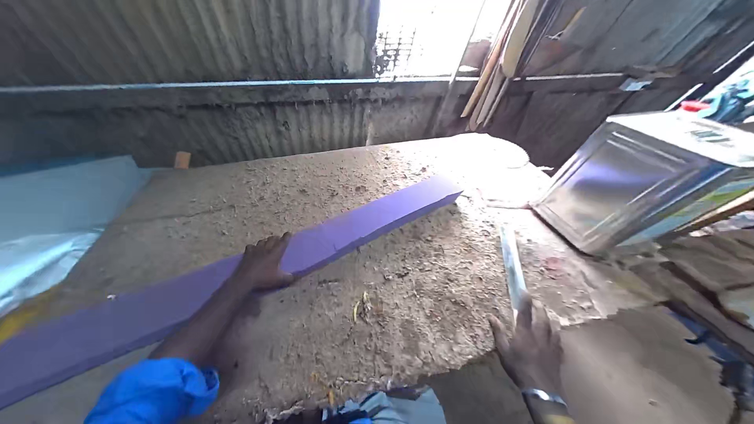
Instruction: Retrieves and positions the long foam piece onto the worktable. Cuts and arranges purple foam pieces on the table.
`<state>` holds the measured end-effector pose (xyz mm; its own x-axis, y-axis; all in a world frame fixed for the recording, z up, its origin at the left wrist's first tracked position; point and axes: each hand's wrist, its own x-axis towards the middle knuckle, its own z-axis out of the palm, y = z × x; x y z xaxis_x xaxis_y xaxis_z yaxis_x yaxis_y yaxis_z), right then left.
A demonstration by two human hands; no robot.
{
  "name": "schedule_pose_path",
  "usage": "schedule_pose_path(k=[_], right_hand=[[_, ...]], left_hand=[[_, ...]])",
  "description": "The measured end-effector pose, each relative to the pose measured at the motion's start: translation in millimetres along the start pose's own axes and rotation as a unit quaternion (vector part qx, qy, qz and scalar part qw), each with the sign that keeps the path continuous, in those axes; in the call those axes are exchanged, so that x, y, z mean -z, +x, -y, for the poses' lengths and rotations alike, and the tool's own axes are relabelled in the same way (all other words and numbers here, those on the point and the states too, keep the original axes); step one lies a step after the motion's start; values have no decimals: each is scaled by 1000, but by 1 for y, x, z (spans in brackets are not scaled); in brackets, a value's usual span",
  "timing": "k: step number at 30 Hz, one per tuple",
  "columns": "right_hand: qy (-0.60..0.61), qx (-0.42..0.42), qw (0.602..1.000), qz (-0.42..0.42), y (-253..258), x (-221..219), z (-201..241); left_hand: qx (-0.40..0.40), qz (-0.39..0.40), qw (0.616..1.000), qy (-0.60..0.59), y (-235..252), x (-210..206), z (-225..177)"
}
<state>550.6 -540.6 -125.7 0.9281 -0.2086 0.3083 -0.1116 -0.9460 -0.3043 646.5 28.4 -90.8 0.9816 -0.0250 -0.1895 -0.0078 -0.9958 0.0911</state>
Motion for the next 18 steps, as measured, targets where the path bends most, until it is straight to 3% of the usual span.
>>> schedule_pose_path(k=[2, 3, 4, 6, 7, 8, 11, 14, 16, 18], right_hand=[[182, -18, 981, 66, 33, -18, 55], [311, -72, 938, 138, 45, -29, 85], [436, -142, 866, 201, 53, -43, 112], [626, -265, 685, 262, 68, -67, 158], [677, -294, 623, 259, 76, -73, 176], [705, -310, 590, 244, 83, -76, 192], [744, -335, 545, 191, 103, -76, 221], [793, -296, 506, 167, 119, -60, 226], [797, -241, 533, 151, 133, -49, 221], [778, -189, 593, 90, 157, -39, 207]], left_hand=[[0, -31, 999, 10, -27, 12, -16], [0, -48, 999, 8, -43, 18, -24], [-6, -69, 998, 11, -60, 23, -31], [-28, -110, 993, 22, -89, 31, -43], [-38, -126, 991, 32, -101, 35, -48], [-45, -135, 989, 41, -114, 39, -51], [-62, -167, 983, 40, -142, 49, -56], [-75, -175, 981, 40, -154, 60, -58], [-90, -164, 981, 50, -157, 64, -60], [-105, -157, 980, 56, -158, 65, -60]])
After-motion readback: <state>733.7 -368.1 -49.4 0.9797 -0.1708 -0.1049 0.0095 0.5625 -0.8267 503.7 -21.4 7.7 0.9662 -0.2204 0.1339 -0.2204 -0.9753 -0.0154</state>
